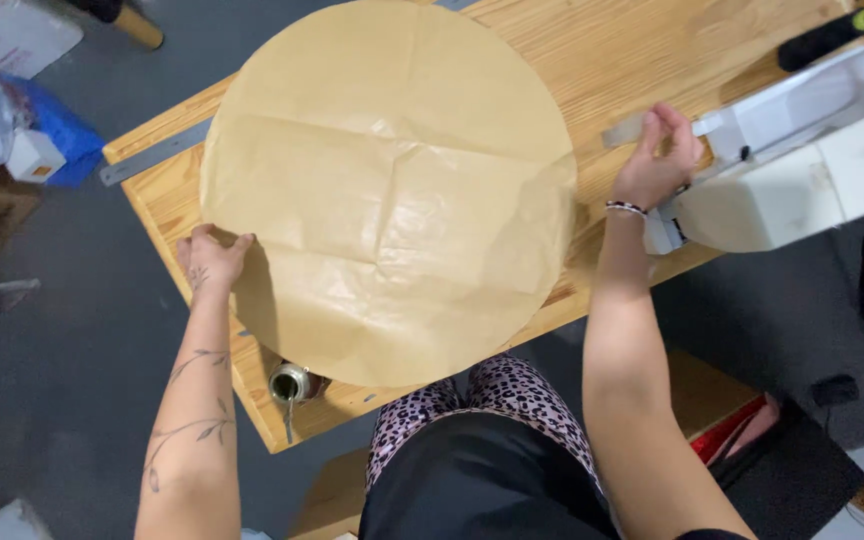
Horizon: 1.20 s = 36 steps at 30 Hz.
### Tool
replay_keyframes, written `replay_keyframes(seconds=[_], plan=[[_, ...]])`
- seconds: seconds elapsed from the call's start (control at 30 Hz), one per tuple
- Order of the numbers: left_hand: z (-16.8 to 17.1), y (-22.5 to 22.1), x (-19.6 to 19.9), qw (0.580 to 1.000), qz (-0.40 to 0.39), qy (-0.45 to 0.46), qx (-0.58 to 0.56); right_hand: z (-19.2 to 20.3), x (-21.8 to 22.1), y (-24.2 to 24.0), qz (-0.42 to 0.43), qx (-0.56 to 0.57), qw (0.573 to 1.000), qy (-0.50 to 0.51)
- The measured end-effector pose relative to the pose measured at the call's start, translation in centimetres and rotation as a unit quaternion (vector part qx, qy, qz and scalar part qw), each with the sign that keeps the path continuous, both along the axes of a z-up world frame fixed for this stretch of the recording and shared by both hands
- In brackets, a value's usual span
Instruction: Folding paper and fabric patterns and filing them into a binder
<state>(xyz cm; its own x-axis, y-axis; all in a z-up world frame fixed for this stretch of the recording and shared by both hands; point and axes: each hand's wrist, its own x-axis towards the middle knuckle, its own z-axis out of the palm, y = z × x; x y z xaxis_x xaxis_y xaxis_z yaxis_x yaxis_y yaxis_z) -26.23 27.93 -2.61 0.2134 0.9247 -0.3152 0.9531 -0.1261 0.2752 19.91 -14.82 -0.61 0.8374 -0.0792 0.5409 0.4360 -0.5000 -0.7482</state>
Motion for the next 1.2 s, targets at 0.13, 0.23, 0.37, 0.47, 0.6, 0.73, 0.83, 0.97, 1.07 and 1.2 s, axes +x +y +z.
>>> replay_keyframes(seconds=[0.13, 0.23, 0.37, 0.47, 0.6, 0.73, 0.83, 0.97, 1.07, 1.2], plan=[[-0.5, 0.7, -0.9, 1.000, 0.018, 0.002, 0.012, -1.8, 0.8, -0.5, 0.006, -0.017, 1.000, -0.017], [-1.0, 1.6, -1.7, 0.999, 0.026, 0.004, 0.029, -2.1, 0.8, -0.6, 0.024, -0.020, 0.999, -0.031], [-1.7, 2.6, -2.9, 0.998, 0.034, -0.029, 0.048, -3.2, 0.7, -0.3, 0.041, -0.041, 0.992, -0.111], [-1.1, 2.9, -2.9, 0.997, 0.039, -0.048, 0.040, -3.2, -3.3, 1.8, -0.007, -0.207, 0.950, -0.234], [3.8, 1.2, -1.1, 0.997, 0.009, -0.059, 0.054, 3.2, -13.8, 4.7, 0.366, -0.262, 0.893, 0.004], [10.8, -3.6, 1.8, 0.981, -0.067, -0.163, 0.079, -0.2, -20.6, 2.6, 0.448, -0.366, 0.816, -0.014], [14.6, -7.1, 3.7, 0.966, -0.097, -0.208, 0.122, -0.5, -22.2, 2.5, 0.453, -0.461, 0.757, 0.094], [15.5, -8.5, 3.7, 0.951, -0.129, -0.119, 0.254, -0.8, -23.1, 2.1, 0.446, -0.468, 0.752, 0.131], [13.0, -7.2, 2.5, 0.924, -0.144, -0.147, 0.323, -1.8, -23.1, 2.0, 0.439, -0.485, 0.745, 0.131], [15.9, -10.2, 3.8, 0.905, -0.170, -0.118, 0.372, -1.8, -23.0, 2.0, 0.432, -0.511, 0.731, 0.134]])
